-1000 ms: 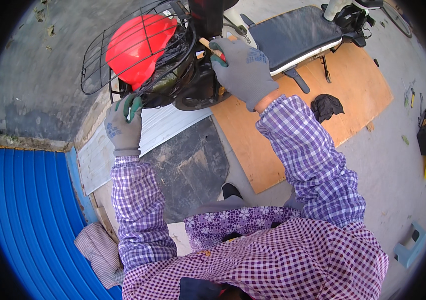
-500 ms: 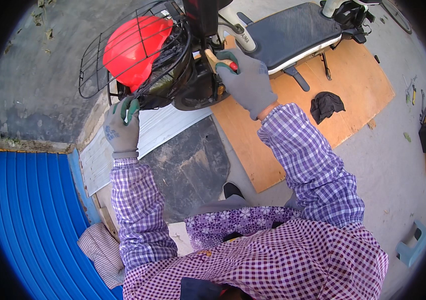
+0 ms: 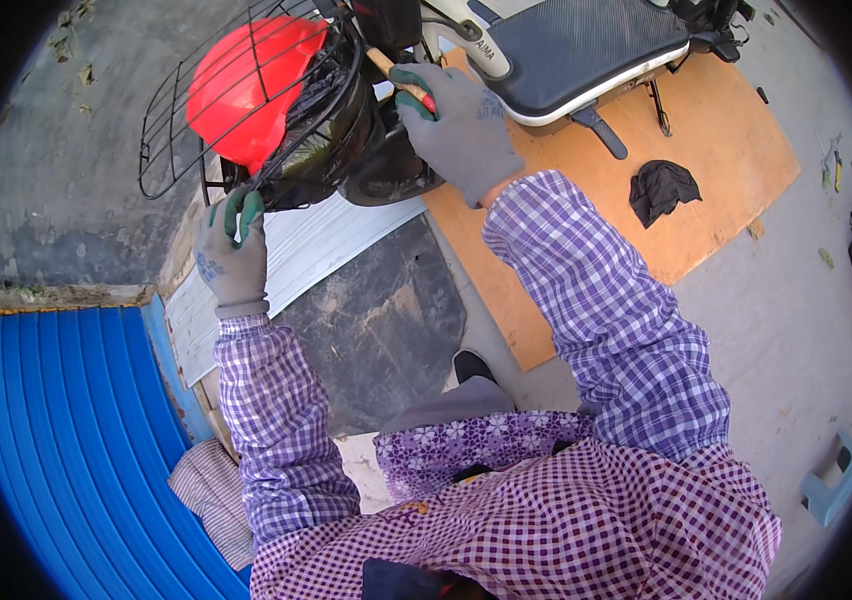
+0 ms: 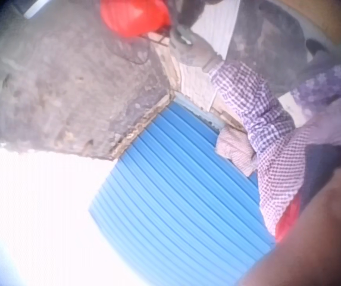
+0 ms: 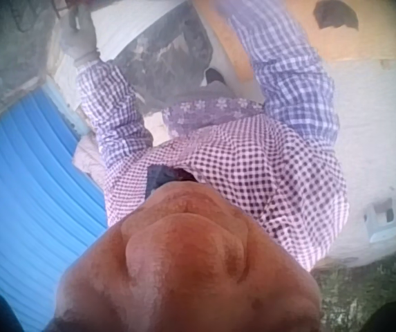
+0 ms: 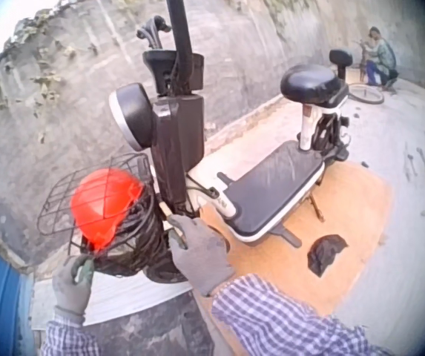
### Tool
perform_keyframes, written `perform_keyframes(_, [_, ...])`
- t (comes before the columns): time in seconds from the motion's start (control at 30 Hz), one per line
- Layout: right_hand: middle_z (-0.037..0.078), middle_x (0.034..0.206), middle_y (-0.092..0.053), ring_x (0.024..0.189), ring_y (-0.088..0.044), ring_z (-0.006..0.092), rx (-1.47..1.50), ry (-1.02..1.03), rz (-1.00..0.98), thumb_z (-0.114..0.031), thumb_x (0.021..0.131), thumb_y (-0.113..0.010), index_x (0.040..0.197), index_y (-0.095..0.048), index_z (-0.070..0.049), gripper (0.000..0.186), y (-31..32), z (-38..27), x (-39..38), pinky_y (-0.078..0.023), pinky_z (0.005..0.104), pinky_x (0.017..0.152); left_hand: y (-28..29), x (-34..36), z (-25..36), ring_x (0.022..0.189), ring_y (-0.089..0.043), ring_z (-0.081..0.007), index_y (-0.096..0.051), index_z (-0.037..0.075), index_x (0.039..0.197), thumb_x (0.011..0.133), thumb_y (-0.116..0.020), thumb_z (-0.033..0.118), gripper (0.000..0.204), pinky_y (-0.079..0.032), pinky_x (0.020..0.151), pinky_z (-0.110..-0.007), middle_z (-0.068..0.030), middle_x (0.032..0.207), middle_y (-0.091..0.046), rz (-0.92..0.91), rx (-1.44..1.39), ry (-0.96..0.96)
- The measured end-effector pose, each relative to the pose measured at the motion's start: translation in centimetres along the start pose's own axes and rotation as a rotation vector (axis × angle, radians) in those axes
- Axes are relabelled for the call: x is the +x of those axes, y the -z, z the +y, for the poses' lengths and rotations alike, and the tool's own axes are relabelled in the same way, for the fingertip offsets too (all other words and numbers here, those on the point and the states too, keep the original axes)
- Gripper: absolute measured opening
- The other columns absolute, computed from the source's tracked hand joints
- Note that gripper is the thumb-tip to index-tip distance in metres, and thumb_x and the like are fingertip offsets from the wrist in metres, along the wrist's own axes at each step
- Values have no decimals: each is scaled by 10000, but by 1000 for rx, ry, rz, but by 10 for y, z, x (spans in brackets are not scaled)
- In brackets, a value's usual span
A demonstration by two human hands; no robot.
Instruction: The person uses a brush to clean the front wheel and fork area of an electric scooter. They repeatedly brush the wheel rim, spokes, and surrounding components while holding the basket with the other hand. The scooter remains stationary on a wooden board during the cleaning.
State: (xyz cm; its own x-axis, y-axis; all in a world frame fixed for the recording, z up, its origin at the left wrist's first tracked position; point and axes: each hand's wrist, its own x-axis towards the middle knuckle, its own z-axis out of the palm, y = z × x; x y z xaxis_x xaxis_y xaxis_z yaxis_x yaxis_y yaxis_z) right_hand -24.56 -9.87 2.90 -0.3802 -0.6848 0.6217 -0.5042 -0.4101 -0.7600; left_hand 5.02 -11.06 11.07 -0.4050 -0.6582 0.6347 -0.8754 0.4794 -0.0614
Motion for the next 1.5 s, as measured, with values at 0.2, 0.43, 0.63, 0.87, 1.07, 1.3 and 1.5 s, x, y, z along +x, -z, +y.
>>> perform_keyframes(0.2, [167, 1021, -702, 883, -706, 359, -33, -131, -105, -218, 927, -686, 1214, -674, -95, 313, 16, 2, -2, -558, 456, 775, -3, -2, -2, 959, -678, -333, -753, 92, 1086, 929, -755, 218, 201, -528, 840, -421, -131, 1013, -724, 37, -8, -15])
perform_keyframes(0.43, [145, 1023, -706, 908, -707, 340, -49, -12, -110, -196, 924, -696, 1210, -672, -104, 302, 5, 8, -16, -566, 429, 759, -3, -1, -5, 945, -680, -331, -756, 83, 1084, 924, -764, 204, 202, -529, 835, -420, -129, 1011, -724, 69, 2, -30])
perform_keyframes(0.63, [123, 1033, -705, 879, -712, 327, -16, -6, -8, -188, 912, -701, 1217, -660, -118, 315, -1, 13, -34, -565, 430, 749, -4, -2, -2, 942, -679, -329, -757, 80, 1084, 917, -770, 199, 205, -528, 838, -419, -127, 1014, -726, 69, -25, 10])
perform_keyframes(0.87, [129, 1011, -703, 867, -711, 334, -75, -36, -124, -209, 901, -705, 1187, -659, -112, 306, 6, -1, -31, -558, 441, 745, -3, 0, -2, 970, -668, -331, -761, 92, 1082, 911, -772, 207, 207, -521, 860, -427, -125, 1011, -724, 83, 9, -24])
perform_keyframes(1.07, [166, 1078, -725, 951, -717, 328, -45, -75, -129, -112, 900, -715, 1203, -682, -57, 310, 5, 5, -36, -570, 381, 795, -2, 1, -2, 981, -665, -334, -758, 93, 1087, 912, -769, 214, 213, -519, 872, -435, -127, 1010, -722, 65, 15, -21])
perform_keyframes(1.3, [153, 1118, -705, 960, -696, 313, 220, -214, -157, -104, 900, -718, 1243, -687, -107, 344, 3, 40, -19, -550, 402, 871, -3, 1, -1, 977, -665, -334, -757, 89, 1086, 914, -767, 209, 210, -517, 864, -433, -130, 1005, -719, 68, -9, 1])
perform_keyframes(1.5, [152, 1108, -704, 966, -688, 315, 95, -54, -247, -112, 897, -724, 1244, -694, -140, 349, 34, 44, -12, -547, 406, 873, -1, -1, -1, 953, -666, -331, -761, 84, 1070, 919, -761, 200, 190, -513, 853, -417, -118, 1005, -721, 75, -7, 3])
